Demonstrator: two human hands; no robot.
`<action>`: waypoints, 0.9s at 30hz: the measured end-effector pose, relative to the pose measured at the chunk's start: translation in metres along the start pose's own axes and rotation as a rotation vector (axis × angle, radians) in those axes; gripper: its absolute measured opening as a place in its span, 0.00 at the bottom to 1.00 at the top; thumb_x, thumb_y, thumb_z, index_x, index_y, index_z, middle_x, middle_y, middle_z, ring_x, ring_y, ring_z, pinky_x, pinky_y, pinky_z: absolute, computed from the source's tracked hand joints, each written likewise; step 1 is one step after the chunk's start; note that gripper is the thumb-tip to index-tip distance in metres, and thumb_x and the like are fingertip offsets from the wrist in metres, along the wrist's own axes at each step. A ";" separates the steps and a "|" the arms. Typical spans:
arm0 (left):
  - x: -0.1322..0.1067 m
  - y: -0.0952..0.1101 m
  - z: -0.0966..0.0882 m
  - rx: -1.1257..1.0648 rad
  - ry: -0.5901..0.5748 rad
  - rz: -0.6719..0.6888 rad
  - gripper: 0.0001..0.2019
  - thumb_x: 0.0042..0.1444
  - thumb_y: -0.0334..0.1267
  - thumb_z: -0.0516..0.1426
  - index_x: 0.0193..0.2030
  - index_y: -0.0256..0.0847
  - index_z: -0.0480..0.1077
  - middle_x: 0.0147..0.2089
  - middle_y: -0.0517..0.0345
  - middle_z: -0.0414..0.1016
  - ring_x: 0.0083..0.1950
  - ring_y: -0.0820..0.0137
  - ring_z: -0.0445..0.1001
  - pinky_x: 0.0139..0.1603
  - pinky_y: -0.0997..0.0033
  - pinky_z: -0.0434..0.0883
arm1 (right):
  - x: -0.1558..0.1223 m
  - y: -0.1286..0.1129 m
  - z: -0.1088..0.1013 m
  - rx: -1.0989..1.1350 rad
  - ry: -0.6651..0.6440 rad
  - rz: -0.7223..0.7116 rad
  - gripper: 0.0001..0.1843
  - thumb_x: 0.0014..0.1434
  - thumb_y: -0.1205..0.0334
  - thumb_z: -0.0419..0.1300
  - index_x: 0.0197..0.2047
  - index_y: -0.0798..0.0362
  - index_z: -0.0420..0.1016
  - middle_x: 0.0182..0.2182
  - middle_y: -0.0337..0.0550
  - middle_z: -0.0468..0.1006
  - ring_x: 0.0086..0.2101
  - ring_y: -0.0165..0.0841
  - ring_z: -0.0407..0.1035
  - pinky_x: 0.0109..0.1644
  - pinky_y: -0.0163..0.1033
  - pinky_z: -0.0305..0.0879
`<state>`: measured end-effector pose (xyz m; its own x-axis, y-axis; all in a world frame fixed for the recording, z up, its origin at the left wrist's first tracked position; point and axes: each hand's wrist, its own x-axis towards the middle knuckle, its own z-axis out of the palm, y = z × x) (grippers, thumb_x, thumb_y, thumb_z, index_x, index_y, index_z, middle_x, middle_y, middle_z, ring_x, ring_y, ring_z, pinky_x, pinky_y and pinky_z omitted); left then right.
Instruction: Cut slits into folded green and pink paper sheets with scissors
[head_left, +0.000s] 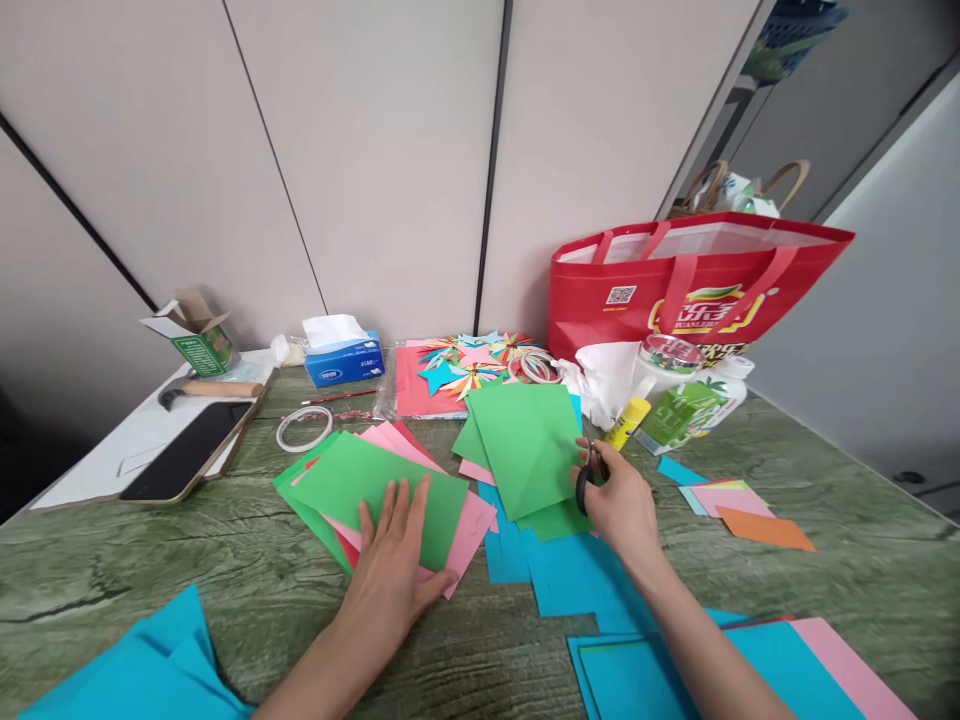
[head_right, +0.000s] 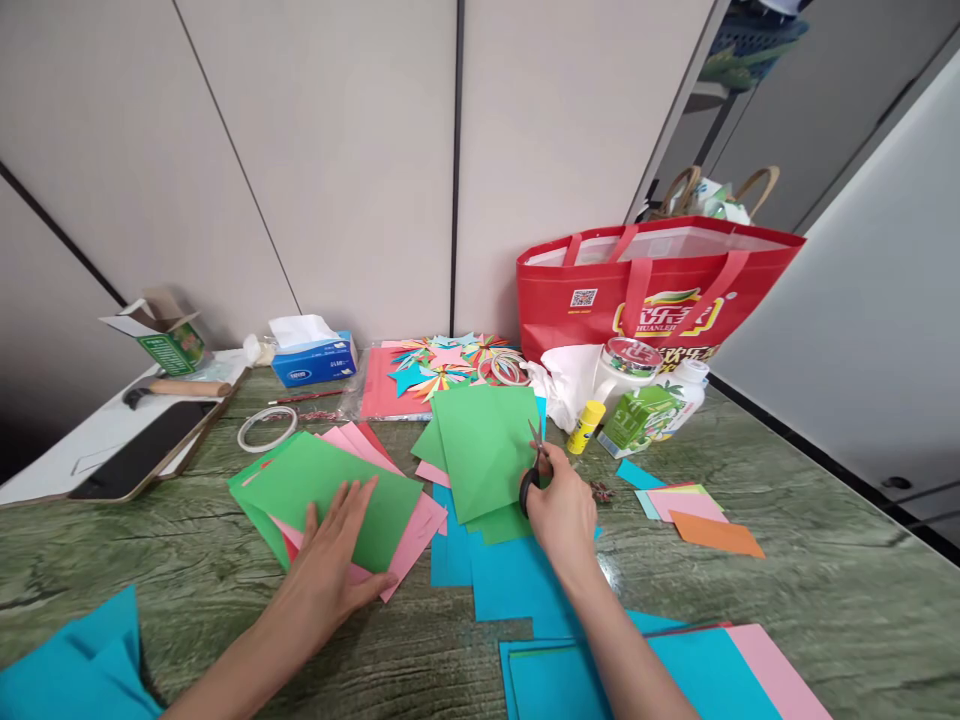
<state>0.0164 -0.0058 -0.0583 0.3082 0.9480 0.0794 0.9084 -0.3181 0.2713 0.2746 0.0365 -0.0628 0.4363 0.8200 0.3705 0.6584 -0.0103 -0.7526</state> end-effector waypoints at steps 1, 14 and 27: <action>0.000 0.001 -0.001 -0.001 -0.016 0.000 0.40 0.45 0.38 0.57 0.63 0.34 0.41 0.63 0.32 0.50 0.64 0.50 0.41 0.58 0.40 0.43 | -0.001 -0.002 0.000 -0.058 0.042 -0.035 0.19 0.46 0.61 0.56 0.44 0.54 0.71 0.33 0.49 0.77 0.32 0.42 0.70 0.32 0.43 0.64; 0.005 -0.001 0.000 0.076 0.105 0.231 0.13 0.53 0.38 0.53 0.42 0.33 0.68 0.47 0.37 0.73 0.53 0.49 0.66 0.52 0.40 0.59 | -0.046 -0.040 0.022 0.714 -0.601 -0.042 0.16 0.49 0.59 0.62 0.42 0.52 0.67 0.40 0.49 0.76 0.40 0.40 0.70 0.44 0.45 0.66; -0.017 -0.005 -0.030 -0.084 0.445 0.872 0.10 0.52 0.27 0.54 0.41 0.37 0.67 0.39 0.48 0.78 0.50 0.60 0.70 0.57 0.42 0.56 | -0.049 -0.046 0.020 0.965 -0.851 0.415 0.19 0.42 0.56 0.67 0.37 0.55 0.72 0.23 0.34 0.71 0.20 0.27 0.67 0.25 0.37 0.71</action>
<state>-0.0018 -0.0202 -0.0316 0.7114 0.3044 0.6335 0.3844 -0.9231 0.0119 0.2110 0.0084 -0.0574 -0.2476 0.9555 -0.1603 -0.2714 -0.2273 -0.9352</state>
